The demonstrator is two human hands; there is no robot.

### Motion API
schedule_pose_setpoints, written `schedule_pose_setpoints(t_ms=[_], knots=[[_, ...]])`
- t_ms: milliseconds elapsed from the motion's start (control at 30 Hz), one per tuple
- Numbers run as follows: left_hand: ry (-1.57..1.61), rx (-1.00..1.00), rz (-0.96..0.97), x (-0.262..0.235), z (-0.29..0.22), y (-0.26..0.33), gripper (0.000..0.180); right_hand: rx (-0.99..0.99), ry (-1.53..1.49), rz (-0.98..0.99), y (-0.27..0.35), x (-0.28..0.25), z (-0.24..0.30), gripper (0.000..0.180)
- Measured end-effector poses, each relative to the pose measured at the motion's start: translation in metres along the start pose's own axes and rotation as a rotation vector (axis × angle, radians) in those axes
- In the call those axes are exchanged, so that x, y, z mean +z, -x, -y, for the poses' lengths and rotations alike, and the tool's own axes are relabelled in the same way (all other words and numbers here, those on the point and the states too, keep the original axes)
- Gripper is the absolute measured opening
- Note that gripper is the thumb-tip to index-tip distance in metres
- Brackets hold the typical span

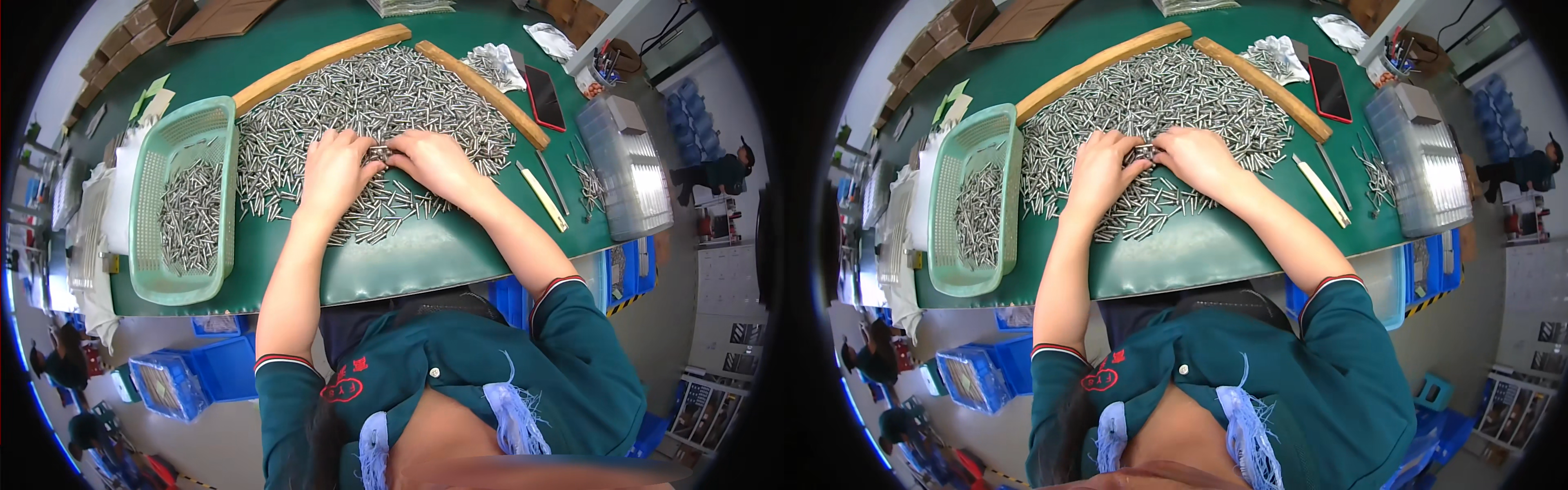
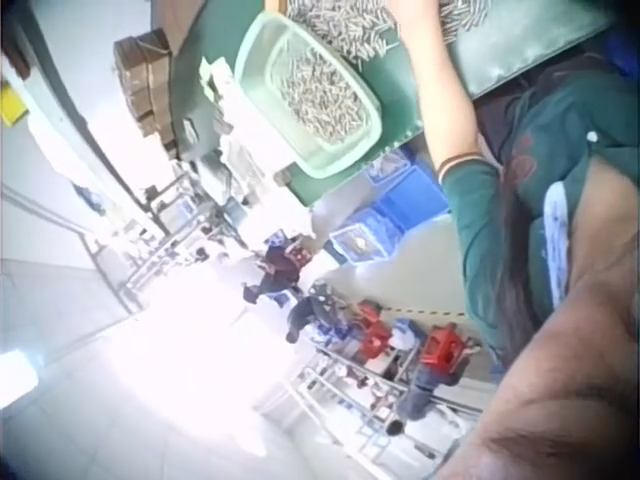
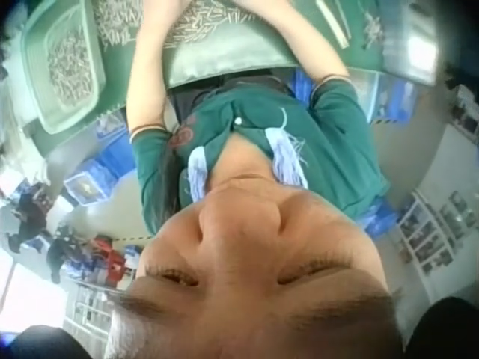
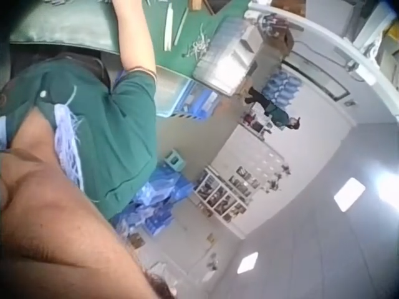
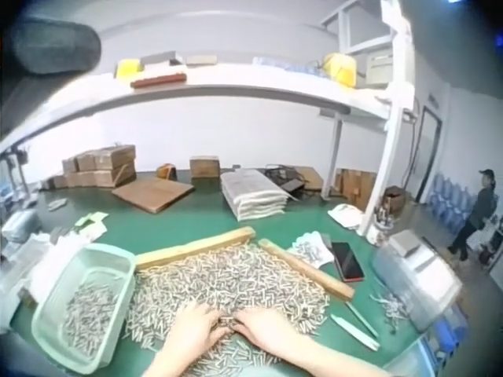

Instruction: Inspecting and sorting small metal pins on a workbench in a manufacturing setting.

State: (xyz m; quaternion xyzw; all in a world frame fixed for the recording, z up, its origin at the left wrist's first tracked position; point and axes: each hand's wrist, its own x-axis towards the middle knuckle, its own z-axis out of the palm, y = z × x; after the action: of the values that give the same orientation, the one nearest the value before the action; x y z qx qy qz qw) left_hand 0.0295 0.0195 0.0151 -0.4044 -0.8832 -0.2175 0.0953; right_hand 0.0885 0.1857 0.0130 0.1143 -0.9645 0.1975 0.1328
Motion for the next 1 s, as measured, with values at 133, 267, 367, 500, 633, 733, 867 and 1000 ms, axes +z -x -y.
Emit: schedule_pose_setpoints(t_ms=[133, 267, 367, 500, 633, 733, 867, 1000], knots=[[0.088, 0.034, 0.076, -0.009, 0.003, 0.001, 0.013, 0.013, 0.003, 0.088, 0.016, -0.015, 0.007, 0.016], [0.082, 0.026, 0.055, -0.012, 0.001, 0.003, 0.014, 0.178, -0.082, 0.049, 0.029, -0.018, 0.003, 0.018], [0.163, 0.005, -0.001, -0.009, -0.004, 0.001, 0.013, 0.295, -0.096, 0.099, 0.026, -0.020, 0.002, 0.018], [0.269, -0.004, -0.049, -0.001, -0.008, -0.001, 0.014, 0.039, -0.128, -0.092, 0.027, -0.010, -0.006, 0.018], [0.550, -0.135, -0.066, 0.001, -0.017, -0.002, 0.016, 0.252, -0.357, -0.035, 0.026, -0.017, -0.001, 0.017], [0.675, -0.208, -0.037, -0.001, -0.023, -0.003, 0.017, 0.295, -0.515, -0.079, 0.027, -0.014, -0.003, 0.019], [0.926, -0.367, -0.010, 0.003, -0.022, -0.003, 0.019, 0.317, -0.597, -0.143, 0.027, -0.014, -0.004, 0.019], [1.098, -0.474, -0.026, 0.005, -0.021, -0.002, 0.018, 0.265, -0.331, -0.153, 0.027, -0.018, 0.000, 0.020]])
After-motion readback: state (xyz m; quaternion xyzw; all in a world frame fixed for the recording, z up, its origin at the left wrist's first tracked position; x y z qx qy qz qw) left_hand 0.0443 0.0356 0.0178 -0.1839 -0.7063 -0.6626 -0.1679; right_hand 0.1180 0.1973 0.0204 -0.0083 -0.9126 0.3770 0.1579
